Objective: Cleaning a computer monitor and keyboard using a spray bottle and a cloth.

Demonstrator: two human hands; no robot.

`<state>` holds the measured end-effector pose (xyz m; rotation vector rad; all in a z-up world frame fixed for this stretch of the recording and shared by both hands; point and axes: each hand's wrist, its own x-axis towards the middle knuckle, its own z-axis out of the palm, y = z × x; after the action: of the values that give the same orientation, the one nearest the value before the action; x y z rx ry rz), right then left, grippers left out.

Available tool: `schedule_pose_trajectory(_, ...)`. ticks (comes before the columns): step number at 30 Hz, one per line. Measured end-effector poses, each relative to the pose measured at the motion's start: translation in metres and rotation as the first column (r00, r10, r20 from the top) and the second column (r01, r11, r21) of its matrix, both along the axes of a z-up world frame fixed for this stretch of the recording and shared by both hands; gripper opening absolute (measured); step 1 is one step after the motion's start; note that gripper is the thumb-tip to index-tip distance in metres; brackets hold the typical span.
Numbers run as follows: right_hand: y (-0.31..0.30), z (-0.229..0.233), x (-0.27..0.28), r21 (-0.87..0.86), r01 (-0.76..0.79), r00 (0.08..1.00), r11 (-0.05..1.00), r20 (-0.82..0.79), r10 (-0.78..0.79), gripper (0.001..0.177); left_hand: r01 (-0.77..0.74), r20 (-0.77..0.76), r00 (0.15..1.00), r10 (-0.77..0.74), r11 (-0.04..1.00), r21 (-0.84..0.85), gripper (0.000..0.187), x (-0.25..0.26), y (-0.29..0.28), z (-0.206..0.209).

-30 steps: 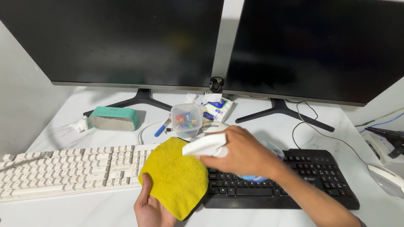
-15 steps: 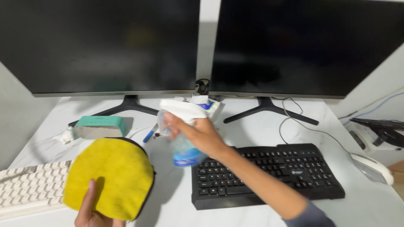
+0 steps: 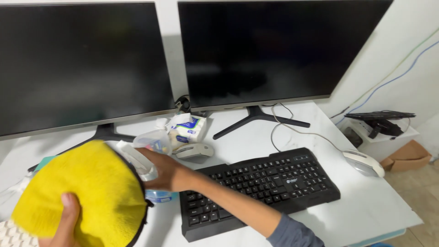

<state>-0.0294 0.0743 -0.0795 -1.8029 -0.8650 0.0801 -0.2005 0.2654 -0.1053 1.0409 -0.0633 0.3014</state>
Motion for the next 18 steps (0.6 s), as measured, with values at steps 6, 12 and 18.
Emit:
schedule_pose_trajectory(6,-0.101,0.034,-0.007,0.120,-0.009,0.993,0.993,-0.112,0.023,0.105,0.175,0.049,0.983,-0.178,0.982,0.074,0.055,0.083,-0.070,0.099)
schedule_pose_trajectory(12,-0.207,0.024,-0.045,0.628,-0.026,0.859,0.778,-0.384,0.339,0.120,0.443,-0.097,0.896,-0.434,0.855,0.270,0.054,0.124,-0.182,0.136)
schedule_pose_trajectory(18,-0.292,0.008,-0.044,0.673,0.180,0.938,0.717,-0.338,0.082,0.112,0.202,0.203,0.822,-0.533,0.605,0.770,0.041,0.163,-0.252,0.152)
